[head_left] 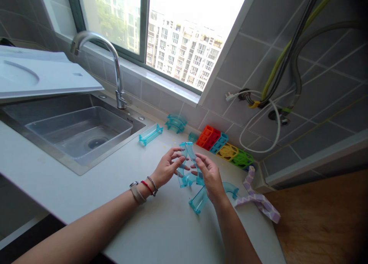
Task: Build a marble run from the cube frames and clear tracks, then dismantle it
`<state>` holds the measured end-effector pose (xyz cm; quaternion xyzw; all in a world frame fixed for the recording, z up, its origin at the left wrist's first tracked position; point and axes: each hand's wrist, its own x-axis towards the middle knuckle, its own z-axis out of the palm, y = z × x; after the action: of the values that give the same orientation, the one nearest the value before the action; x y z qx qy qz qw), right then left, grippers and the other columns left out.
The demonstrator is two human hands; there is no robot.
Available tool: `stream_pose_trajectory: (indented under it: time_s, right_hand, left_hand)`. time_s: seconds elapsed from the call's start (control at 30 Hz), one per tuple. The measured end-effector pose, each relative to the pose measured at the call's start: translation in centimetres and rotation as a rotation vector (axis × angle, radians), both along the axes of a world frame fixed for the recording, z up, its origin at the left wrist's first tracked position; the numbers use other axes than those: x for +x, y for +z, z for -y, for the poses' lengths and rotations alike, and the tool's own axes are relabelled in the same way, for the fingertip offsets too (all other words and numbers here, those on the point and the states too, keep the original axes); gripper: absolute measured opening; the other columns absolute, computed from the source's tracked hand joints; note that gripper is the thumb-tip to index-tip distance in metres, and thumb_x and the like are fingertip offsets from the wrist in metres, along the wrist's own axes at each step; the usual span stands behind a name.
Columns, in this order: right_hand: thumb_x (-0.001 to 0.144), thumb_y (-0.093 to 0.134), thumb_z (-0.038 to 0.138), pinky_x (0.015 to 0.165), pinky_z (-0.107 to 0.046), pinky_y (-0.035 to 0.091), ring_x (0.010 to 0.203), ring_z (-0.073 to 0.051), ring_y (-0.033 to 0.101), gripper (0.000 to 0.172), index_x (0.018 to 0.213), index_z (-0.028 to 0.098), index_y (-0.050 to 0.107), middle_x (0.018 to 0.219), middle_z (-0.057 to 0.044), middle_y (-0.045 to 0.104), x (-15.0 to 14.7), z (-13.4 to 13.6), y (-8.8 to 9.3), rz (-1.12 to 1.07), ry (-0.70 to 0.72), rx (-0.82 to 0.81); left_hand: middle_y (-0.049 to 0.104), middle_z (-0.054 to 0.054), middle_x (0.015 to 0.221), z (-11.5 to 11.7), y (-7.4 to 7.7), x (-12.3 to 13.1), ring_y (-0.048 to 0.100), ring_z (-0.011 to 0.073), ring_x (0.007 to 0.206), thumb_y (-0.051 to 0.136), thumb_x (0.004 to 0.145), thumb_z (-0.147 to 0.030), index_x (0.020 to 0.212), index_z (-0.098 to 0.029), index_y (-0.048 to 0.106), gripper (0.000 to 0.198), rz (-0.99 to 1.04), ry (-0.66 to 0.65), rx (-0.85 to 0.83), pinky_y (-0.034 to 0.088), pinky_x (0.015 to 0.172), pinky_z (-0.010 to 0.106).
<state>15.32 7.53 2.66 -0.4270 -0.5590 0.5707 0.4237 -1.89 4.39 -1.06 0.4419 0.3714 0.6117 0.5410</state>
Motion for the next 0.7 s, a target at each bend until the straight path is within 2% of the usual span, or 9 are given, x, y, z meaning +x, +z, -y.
stream_pose_trajectory:
  time_s: [0.13, 0.33, 0.53, 0.7]
  right_hand:
    - [0.075, 0.078, 0.05, 0.07, -0.034, 0.057, 0.081, -0.021, 0.069, 0.057, 0.121, 0.018, 0.067, 0.097, -0.008, 0.074, 0.4, -0.5, 0.0, 0.043, 0.045, 0.006]
    - [0.073, 0.08, 0.05, 0.076, -0.035, 0.055, 0.087, -0.022, 0.068, 0.056, 0.118, 0.018, 0.07, 0.099, -0.009, 0.075, 1.2, -0.9, 0.3, 0.028, -0.006, -0.053]
    - [0.075, 0.079, 0.049, 0.076, -0.034, 0.056, 0.088, -0.021, 0.068, 0.054, 0.119, 0.019, 0.068, 0.106, -0.01, 0.075, 0.4, -0.2, 0.0, -0.066, 0.038, -0.152]
    - [0.075, 0.079, 0.048, 0.083, -0.035, 0.055, 0.104, -0.025, 0.069, 0.05, 0.116, 0.02, 0.07, 0.115, -0.012, 0.073, -0.8, 0.6, -0.7, -0.132, 0.052, -0.205]
  left_hand:
    - [0.067, 0.011, 0.112, -0.1, 0.1, -0.1, 0.076, 0.0248, 0.077, 0.069, 0.085, -0.05, 0.125, -0.024, 0.043, 0.055, 0.022, 0.017, -0.021, 0.058, 0.048, 0.026]
    - [0.071, 0.012, 0.108, -0.1, 0.5, -0.3, 0.075, 0.0227, 0.061, 0.068, 0.084, -0.053, 0.133, -0.025, 0.033, 0.066, 0.015, 0.035, -0.06, 0.048, 0.036, 0.02]
    - [0.07, 0.013, 0.109, -0.1, 0.6, -0.4, 0.076, 0.026, 0.068, 0.074, 0.082, -0.048, 0.142, -0.025, 0.029, 0.079, 0.031, 0.044, -0.079, 0.054, 0.041, 0.023]
    - [0.069, 0.012, 0.11, -0.4, 0.0, -0.4, 0.077, 0.026, 0.076, 0.079, 0.077, -0.045, 0.142, -0.024, 0.034, 0.081, 0.102, 0.064, -0.098, 0.057, 0.047, 0.023]
